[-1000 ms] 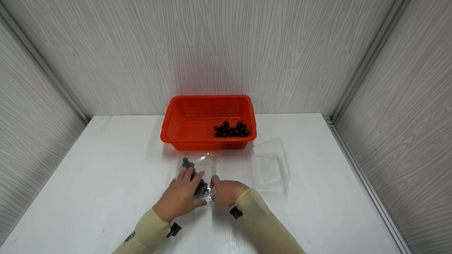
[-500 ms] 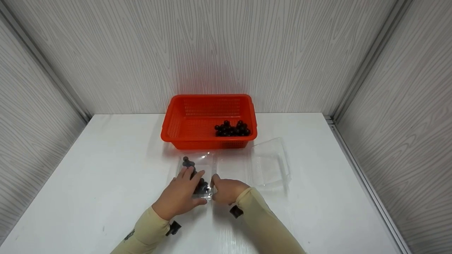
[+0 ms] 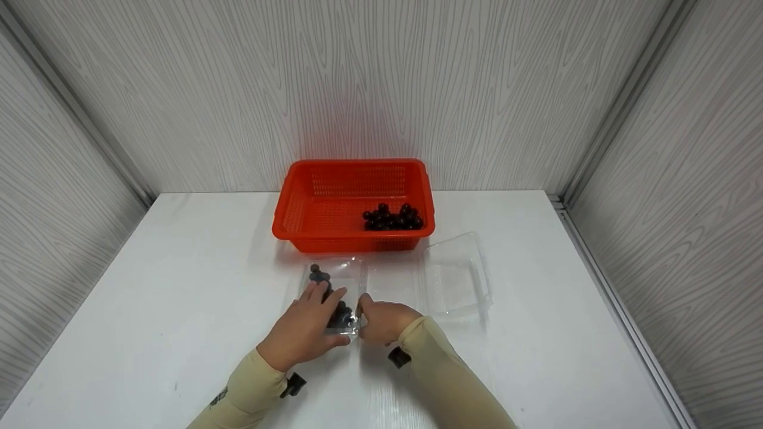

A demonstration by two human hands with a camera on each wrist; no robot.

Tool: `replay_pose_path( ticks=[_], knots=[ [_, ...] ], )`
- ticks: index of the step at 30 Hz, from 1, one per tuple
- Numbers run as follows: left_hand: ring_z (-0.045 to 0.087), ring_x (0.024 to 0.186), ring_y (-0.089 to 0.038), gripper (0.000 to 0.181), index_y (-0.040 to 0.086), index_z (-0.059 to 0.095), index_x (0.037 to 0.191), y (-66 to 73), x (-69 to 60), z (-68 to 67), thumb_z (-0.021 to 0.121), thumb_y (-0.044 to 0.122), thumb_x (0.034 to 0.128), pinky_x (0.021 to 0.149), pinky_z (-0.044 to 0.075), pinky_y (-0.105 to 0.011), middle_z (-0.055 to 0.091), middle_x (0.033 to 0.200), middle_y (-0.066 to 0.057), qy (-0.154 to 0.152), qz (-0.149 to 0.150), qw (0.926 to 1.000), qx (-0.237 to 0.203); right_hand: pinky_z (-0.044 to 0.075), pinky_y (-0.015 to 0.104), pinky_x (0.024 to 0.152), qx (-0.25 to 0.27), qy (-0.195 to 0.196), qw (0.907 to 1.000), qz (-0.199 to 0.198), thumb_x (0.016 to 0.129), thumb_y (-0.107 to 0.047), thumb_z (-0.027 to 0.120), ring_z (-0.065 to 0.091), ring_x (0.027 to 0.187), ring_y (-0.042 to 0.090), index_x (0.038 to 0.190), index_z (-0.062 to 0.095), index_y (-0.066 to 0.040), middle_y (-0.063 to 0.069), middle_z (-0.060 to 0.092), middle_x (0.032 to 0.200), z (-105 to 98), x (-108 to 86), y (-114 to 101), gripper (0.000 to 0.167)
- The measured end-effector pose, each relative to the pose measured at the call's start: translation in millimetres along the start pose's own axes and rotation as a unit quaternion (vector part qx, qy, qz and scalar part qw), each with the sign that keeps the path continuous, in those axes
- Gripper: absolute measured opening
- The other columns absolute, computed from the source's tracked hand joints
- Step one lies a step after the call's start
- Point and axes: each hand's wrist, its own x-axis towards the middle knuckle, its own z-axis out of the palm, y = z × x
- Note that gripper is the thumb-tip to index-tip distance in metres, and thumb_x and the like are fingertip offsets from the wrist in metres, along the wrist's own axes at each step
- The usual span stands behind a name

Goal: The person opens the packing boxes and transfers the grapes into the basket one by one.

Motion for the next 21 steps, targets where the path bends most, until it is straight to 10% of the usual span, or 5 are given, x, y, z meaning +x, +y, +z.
replay_pose_path(
  ticks=[21],
  knots=[
    [0.051, 0.132, -0.049, 0.083, 0.008, 0.056, 0.145, 0.3, -1.5, -1.7, 0.088, 0.048, 0.0793, 0.091, 0.053, -0.068, 0.054, 0.135, -0.026, 0.028, 0.014, 0.9995, -0.004, 0.040, 0.035, 0.061, -0.047, 0.035, 0.9980, -0.023, 0.090, -0.009, 0.056, 0.047, 0.062, 0.016, 0.111, 0.048, -0.007, 0.000, 0.051, 0.071, -0.6, -0.8, -1.7, 0.022]
  ],
)
